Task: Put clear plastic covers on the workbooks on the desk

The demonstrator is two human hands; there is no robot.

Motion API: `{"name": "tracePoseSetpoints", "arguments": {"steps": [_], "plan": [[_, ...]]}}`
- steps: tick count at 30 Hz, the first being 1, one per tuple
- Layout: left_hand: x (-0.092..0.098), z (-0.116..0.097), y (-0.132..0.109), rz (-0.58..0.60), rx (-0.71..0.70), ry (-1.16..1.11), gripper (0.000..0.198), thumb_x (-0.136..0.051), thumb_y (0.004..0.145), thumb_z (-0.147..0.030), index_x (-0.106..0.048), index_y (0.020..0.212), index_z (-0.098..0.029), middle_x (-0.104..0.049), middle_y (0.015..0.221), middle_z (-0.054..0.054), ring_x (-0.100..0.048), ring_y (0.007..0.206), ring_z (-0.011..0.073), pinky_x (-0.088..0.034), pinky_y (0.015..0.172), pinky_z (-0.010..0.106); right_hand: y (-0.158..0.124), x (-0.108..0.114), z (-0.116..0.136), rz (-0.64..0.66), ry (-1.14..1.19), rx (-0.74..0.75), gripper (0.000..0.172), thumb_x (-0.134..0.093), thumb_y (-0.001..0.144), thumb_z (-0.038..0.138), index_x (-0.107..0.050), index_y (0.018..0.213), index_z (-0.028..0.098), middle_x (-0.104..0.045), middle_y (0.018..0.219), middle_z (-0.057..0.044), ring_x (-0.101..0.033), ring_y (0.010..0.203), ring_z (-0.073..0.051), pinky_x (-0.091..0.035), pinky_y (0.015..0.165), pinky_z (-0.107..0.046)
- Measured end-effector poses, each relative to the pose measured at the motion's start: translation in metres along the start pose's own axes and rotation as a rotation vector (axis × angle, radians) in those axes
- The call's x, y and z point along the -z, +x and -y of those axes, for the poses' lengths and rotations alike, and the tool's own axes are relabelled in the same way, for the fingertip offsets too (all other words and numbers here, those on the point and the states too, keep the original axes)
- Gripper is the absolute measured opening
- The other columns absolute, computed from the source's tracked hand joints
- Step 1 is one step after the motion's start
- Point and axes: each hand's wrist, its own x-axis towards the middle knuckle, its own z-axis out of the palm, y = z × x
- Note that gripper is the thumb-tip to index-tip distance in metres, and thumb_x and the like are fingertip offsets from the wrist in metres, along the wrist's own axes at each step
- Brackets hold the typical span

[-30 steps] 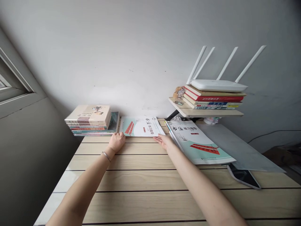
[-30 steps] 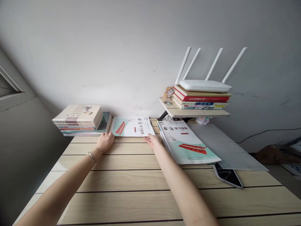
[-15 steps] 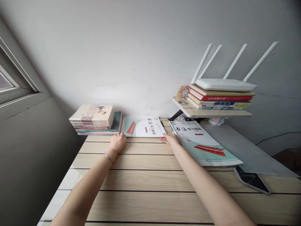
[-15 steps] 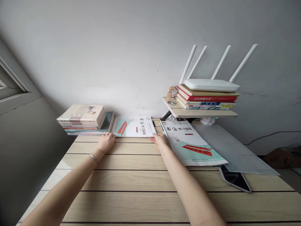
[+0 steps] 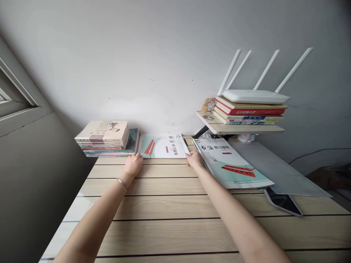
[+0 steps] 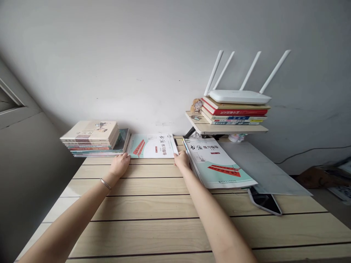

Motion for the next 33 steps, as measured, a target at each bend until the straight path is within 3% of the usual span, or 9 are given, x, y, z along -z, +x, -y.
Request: {"name": "tracePoseSetpoints", "arguments": {"steps": [3,5,7,12,15,21,27,30,33], "plan": [[0.002,-0.002,-0.002,-0.013,0.011,-0.006,0.031,-0.037,0.088,-0.006,-0.068,0.09,-0.01,-0.066,0.091,0.015,-0.063,0.088,0.0275,-0.047,0.075,0.038,-0.01,0.006,0.005,-0.041,-0.135,0.113,0.029,-0.062,0.083,0.02,-0.057,0.11,0.01,-0.064,0.11,-0.02,-0.066,0.098,-0.027,-0.053,0.083,-0.036],[0.003,-0.01,-0.002,-0.033,0.011,-0.012,0.033,-0.036,0.089,-0.008,-0.067,0.1,-0.012,-0.066,0.098,0.016,-0.061,0.096,0.0275,-0.046,0.081,0.04,-0.021,0.005,0.009,-0.069,-0.206,0.223,0.043,-0.059,0.084,0.017,-0.05,0.124,0.01,-0.045,0.138,-0.023,-0.047,0.125,-0.032,-0.04,0.103,-0.043],[0.002,-0.022,-0.001,-0.068,-0.027,-0.061,0.035,-0.037,0.091,-0.012,-0.061,0.117,-0.015,-0.063,0.117,0.016,-0.056,0.109,0.0272,-0.043,0.091,0.041,-0.035,-0.001,0.013,-0.042,-0.255,0.349,0.051,-0.059,0.084,0.02,-0.046,0.133,0.015,-0.03,0.151,-0.016,-0.03,0.137,-0.033,-0.024,0.113,-0.044],[-0.014,-0.049,0.007,-0.059,-0.134,-0.258,0.048,-0.041,0.094,-0.033,-0.043,0.139,-0.016,-0.04,0.147,0.014,-0.032,0.138,0.0291,-0.028,0.109,0.049,-0.06,-0.026,0.015,0.323,-0.59,0.756,0.058,-0.041,0.093,0.043,-0.033,0.146,0.021,-0.015,0.158,-0.007,-0.008,0.145,-0.027,-0.001,0.116,-0.051],[-0.026,-0.042,0.005,0.01,-0.123,-0.286,0.054,-0.037,0.095,-0.041,-0.038,0.142,-0.015,-0.037,0.149,0.015,-0.03,0.139,0.0276,-0.027,0.11,0.049,-0.057,-0.024,0.007,0.385,-0.732,0.666,0.064,-0.025,0.096,0.05,-0.021,0.15,0.016,-0.009,0.158,-0.01,-0.004,0.146,-0.025,0.0,0.114,-0.053],[-0.041,-0.007,-0.006,0.017,-0.052,-0.303,0.065,-0.034,0.094,-0.049,-0.033,0.144,-0.009,-0.031,0.151,0.019,-0.029,0.14,0.0278,-0.027,0.112,0.045,-0.04,0.0,-0.013,0.291,-0.732,0.507,0.07,-0.024,0.095,0.053,-0.015,0.151,0.011,-0.003,0.158,-0.012,0.0,0.146,-0.022,0.0,0.115,-0.048],[-0.032,-0.015,-0.012,-0.046,0.03,-0.294,0.059,-0.043,0.091,-0.043,-0.04,0.14,-0.01,-0.034,0.149,0.02,-0.031,0.139,0.0303,-0.029,0.111,0.047,-0.048,0.006,-0.01,0.279,-0.705,0.568,0.067,-0.033,0.095,0.047,-0.022,0.149,0.01,-0.009,0.157,-0.015,-0.006,0.145,-0.025,-0.002,0.115,-0.05],[-0.025,-0.017,-0.034,-0.112,0.011,-0.287,0.052,-0.044,0.091,-0.031,-0.041,0.139,-0.012,-0.032,0.151,0.018,-0.028,0.14,0.0289,-0.029,0.111,0.047,-0.062,0.024,-0.012,0.227,-0.715,0.688,0.062,-0.041,0.094,0.038,-0.028,0.147,0.011,-0.008,0.157,-0.014,-0.006,0.145,-0.026,0.003,0.115,-0.048],[-0.022,-0.009,-0.067,-0.09,-0.005,-0.316,0.052,-0.042,0.092,-0.036,-0.043,0.138,-0.012,-0.035,0.15,0.018,-0.031,0.139,0.0287,-0.032,0.11,0.047,-0.068,0.054,-0.023,0.063,-0.776,0.621,0.058,-0.044,0.092,0.034,-0.035,0.144,0.009,-0.012,0.157,-0.016,-0.008,0.145,-0.03,-0.002,0.115,-0.051]]}}
